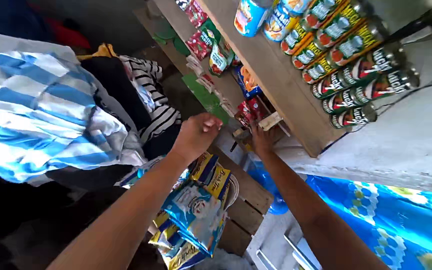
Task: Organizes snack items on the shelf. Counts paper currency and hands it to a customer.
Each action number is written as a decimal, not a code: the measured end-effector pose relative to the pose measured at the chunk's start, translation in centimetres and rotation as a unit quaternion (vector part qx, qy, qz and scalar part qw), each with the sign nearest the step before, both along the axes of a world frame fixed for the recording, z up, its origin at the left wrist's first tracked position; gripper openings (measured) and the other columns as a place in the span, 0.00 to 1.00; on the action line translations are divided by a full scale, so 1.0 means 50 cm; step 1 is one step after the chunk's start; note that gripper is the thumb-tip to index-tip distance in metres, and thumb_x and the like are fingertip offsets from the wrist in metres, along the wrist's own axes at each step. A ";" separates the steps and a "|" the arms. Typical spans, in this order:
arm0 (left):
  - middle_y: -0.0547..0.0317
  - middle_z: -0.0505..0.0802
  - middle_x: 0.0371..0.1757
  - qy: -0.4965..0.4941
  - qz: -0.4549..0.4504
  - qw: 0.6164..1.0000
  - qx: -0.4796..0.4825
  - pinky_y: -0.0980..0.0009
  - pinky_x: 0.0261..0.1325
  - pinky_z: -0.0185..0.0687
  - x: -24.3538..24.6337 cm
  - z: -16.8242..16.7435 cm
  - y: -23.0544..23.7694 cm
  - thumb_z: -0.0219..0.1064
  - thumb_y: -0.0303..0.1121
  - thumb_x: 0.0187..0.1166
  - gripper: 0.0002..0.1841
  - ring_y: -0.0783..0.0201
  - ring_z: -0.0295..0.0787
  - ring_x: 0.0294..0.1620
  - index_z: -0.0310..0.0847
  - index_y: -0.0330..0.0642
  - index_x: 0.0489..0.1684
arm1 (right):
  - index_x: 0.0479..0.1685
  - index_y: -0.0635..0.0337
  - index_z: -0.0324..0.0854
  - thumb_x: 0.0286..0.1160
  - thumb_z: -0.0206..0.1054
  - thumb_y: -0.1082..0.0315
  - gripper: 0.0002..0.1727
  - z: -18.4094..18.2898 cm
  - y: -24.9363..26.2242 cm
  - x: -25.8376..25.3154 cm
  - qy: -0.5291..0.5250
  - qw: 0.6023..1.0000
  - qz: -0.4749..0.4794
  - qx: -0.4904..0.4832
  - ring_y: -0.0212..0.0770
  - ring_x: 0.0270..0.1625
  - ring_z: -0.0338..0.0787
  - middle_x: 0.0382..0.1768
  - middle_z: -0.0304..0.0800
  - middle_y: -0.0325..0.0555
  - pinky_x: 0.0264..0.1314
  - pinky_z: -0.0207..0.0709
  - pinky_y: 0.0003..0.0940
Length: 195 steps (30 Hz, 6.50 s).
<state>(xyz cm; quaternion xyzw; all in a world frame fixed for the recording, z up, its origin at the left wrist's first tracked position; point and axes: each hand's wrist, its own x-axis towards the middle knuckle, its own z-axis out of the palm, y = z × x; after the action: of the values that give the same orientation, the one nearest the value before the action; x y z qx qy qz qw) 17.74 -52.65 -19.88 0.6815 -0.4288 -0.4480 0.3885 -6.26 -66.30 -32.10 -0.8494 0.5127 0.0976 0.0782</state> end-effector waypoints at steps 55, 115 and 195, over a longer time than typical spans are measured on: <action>0.40 0.78 0.76 -0.119 0.161 0.963 0.182 0.48 0.63 0.84 -0.371 -0.274 -0.324 0.77 0.29 0.68 0.31 0.41 0.81 0.71 0.75 0.43 0.75 | 0.76 0.76 0.73 0.91 0.52 0.72 0.22 0.144 -0.076 -0.014 -0.084 0.984 -0.123 0.093 0.58 0.81 0.77 0.74 0.80 0.68 0.86 0.62 0.50; 0.52 0.89 0.58 0.241 0.444 0.844 -0.181 0.71 0.58 0.89 -0.616 0.149 0.695 0.74 0.21 0.70 0.29 0.70 0.90 0.51 0.71 0.24 0.72 | 0.68 0.66 0.84 0.79 0.70 0.61 0.23 0.303 0.662 -0.293 -0.531 0.673 0.316 0.407 0.31 0.64 0.90 0.73 0.85 0.49 0.63 0.88 0.27; 0.48 0.96 0.54 0.215 0.776 0.233 -0.545 0.59 0.62 0.91 -0.434 0.276 1.354 0.31 0.44 0.97 0.28 0.54 0.96 0.56 0.70 0.36 0.74 | 0.66 0.44 0.84 0.87 0.61 0.66 0.15 0.451 1.399 0.242 -0.352 0.345 0.548 0.676 0.21 0.50 0.91 0.47 0.95 0.25 0.58 0.84 0.20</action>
<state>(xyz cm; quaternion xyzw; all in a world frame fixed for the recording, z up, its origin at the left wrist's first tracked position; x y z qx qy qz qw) -3.97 15.04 -6.08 0.1835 0.2684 0.2845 0.9018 5.85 3.65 -9.53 -0.5558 -0.3822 0.1245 0.7276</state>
